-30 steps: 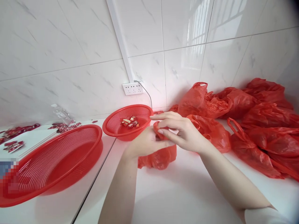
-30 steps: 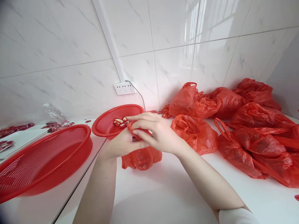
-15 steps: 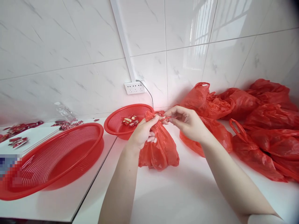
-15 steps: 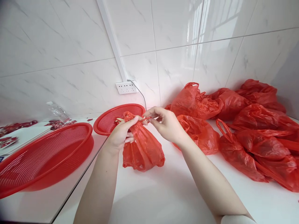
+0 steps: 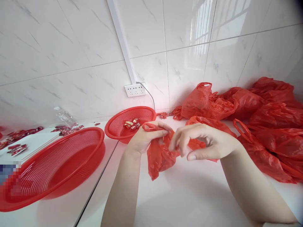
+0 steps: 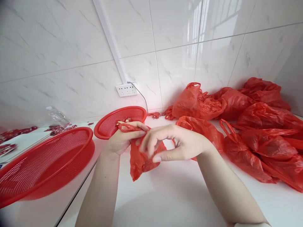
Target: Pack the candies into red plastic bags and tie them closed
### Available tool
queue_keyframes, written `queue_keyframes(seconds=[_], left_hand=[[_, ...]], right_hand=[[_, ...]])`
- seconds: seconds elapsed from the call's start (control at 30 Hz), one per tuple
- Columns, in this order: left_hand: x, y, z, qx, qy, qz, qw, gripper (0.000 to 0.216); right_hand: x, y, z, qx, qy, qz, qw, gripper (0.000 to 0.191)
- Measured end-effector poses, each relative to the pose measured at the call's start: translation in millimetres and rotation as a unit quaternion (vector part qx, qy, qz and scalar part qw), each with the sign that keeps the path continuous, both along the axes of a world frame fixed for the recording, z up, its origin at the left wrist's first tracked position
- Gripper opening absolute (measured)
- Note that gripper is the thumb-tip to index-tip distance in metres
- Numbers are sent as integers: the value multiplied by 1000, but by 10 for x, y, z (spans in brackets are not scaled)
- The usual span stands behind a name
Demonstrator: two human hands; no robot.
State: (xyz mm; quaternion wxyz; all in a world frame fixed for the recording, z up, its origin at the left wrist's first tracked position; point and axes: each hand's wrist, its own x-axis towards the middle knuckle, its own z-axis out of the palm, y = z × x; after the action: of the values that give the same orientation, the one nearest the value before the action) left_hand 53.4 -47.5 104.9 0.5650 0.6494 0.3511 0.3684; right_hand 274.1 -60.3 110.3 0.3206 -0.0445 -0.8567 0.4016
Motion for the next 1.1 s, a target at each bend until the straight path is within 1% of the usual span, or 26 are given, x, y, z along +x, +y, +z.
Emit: queue_keyframes(seconds=[0.03,0.1,0.13,0.17,0.2,0.23,0.3,0.37,0.4,0.43,0.5,0.6,0.67,0.73,0.77,0.83,0.97,1.03,1.1], left_hand=[[-2,-30,13,34,34,-10,999,8],[5,-100,31,128,125,-22,984,12],[15,-132,32,183,180,-20,966,16],[29,-158,25,242,233,-8,942,20],[46,-173,12,302,277,15,912,23],[62,-176,-7,359,307,45,880,25],[88,-151,-48,454,313,120,826,28],[95,-106,-74,513,272,186,793,27],[89,-85,-76,526,249,208,786,25],[79,-69,-71,528,233,223,785,23],[44,-53,-51,513,225,229,796,17],[-24,-41,-30,477,254,198,818,11],[-68,-21,-33,463,286,195,816,16],[-107,6,-35,447,320,213,808,23],[-127,18,-31,435,333,221,807,28],[-175,30,-8,406,344,223,817,39],[-344,25,61,341,320,203,860,49],[-456,36,77,306,315,199,876,50],[-559,69,68,267,321,208,884,51]], right_hand=[[-26,0,-14,-9,27,-39,999,6],[-97,45,-81,-34,93,-154,983,12],[-140,85,-129,-51,117,-200,971,15],[-187,132,-183,-74,131,-225,963,21],[-233,180,-237,-103,135,-229,959,26],[-276,226,-288,-134,129,-218,958,32],[-345,299,-365,-187,114,-183,958,38],[-382,346,-405,-220,115,-167,954,36],[-387,363,-414,-233,120,-163,951,35],[-384,380,-418,-245,126,-161,948,33],[-357,417,-417,-265,150,-175,936,31],[-281,474,-396,-305,217,-217,902,23],[-224,493,-364,-348,241,-212,881,20],[-172,490,-317,-366,246,-202,874,20],[-147,482,-290,-362,244,-207,876,20],[-86,468,-236,-340,237,-235,879,26],[149,502,-173,-286,217,-323,876,46],[324,550,-173,-261,224,-383,857,50],[496,601,-186,-243,243,-442,829,49]])
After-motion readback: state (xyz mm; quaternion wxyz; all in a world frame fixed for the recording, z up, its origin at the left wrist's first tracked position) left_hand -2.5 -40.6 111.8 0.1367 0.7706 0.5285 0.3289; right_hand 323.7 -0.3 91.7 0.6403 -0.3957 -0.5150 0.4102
